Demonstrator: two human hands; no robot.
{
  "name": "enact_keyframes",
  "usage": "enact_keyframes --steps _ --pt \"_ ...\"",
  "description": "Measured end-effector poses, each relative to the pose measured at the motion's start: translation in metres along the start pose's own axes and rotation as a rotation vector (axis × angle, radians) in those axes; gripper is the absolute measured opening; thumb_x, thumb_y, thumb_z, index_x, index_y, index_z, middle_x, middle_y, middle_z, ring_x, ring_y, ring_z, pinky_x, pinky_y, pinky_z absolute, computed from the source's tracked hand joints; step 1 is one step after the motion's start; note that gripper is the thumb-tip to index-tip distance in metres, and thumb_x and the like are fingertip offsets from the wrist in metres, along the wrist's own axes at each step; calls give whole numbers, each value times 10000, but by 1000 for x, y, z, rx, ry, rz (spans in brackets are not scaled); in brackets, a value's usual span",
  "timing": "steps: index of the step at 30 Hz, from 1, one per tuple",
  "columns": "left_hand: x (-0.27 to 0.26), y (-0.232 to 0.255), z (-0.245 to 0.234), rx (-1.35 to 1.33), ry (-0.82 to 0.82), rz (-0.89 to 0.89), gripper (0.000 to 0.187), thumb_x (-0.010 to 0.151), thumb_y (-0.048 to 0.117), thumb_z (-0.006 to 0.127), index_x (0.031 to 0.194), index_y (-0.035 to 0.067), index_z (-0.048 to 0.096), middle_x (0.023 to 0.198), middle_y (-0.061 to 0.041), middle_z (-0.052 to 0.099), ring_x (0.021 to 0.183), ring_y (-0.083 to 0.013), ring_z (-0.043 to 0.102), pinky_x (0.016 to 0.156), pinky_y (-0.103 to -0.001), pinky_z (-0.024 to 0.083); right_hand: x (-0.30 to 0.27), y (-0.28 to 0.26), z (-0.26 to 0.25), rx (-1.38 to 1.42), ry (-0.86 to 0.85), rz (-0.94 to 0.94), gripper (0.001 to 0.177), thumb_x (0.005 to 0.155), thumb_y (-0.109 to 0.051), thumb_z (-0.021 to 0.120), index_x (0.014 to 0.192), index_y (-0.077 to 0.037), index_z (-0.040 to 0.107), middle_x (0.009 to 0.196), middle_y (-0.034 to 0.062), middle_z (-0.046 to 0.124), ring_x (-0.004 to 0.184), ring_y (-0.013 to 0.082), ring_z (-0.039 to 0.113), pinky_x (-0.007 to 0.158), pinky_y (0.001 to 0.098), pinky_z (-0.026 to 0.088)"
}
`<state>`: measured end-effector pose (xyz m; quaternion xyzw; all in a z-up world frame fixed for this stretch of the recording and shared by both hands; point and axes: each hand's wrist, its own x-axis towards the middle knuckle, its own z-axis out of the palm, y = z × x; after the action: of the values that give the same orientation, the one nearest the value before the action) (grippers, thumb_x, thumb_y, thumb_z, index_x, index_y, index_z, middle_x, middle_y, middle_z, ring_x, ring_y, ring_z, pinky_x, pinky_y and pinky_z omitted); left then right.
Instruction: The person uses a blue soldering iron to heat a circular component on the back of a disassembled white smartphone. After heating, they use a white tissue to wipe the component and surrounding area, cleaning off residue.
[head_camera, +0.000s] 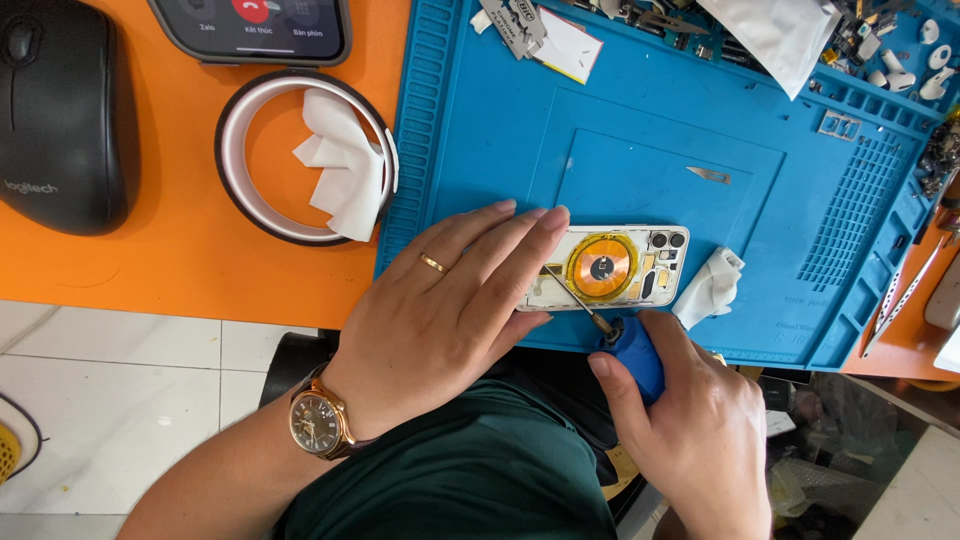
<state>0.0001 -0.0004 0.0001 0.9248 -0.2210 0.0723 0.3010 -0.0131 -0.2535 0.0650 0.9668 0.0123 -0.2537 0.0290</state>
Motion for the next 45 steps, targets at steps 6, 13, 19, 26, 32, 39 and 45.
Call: enact_keyframes --steps 6,13,19,26,32,39,45 --pt "-1 -1 0 0 -2 1 750 1148 422 795 1645 52 374 1550 -131 675 1451 -285 663 1186 -417 600 0 2 1 27 -17 14 560 947 -677 512 1292 -254 638 881 36 799 838 378 764 613 546 557" --pt "-1 -1 -1 -13 -5 0 747 1141 421 794 1644 53 382 1548 -134 676 1455 -285 656 1178 -415 601 0 3 -2 16 -43 11 555 942 -680 517 1287 -262 638 892 42 802 856 400 752 646 552 552" --pt "-1 -1 0 -18 -6 -4 741 1138 414 790 1643 51 386 1538 -137 682 1449 -288 657 1175 -419 601 0 3 -2 18 -63 18 566 939 -685 511 1296 -263 633 877 46 801 847 395 755 635 552 552" --pt "0 0 -2 -4 -7 -3 731 1139 421 780 1638 48 397 1533 -130 684 1446 -280 656 1171 -410 601 0 4 -2 35 -57 13 573 939 -683 507 1299 -256 635 865 48 799 820 385 757 617 539 547" --pt "0 0 -1 1 -8 -4 734 1138 431 777 1638 50 399 1529 -131 691 1443 -276 660 1169 -409 600 -1 4 -2 36 -58 15 558 939 -677 519 1289 -259 638 860 46 797 818 382 756 615 536 547" --pt "0 -1 -2 -17 -16 -9 746 1125 429 784 1638 48 398 1528 -139 688 1443 -278 654 1169 -406 596 0 5 -1 33 -62 32 562 932 -685 511 1295 -273 632 853 55 795 820 404 752 614 550 539" --pt "1 0 -1 9 -18 6 701 1126 441 765 1615 51 450 1561 -117 669 1458 -269 638 1180 -400 579 -1 3 1 65 -13 3 582 945 -682 505 1283 -227 641 826 62 781 788 399 747 591 537 527"
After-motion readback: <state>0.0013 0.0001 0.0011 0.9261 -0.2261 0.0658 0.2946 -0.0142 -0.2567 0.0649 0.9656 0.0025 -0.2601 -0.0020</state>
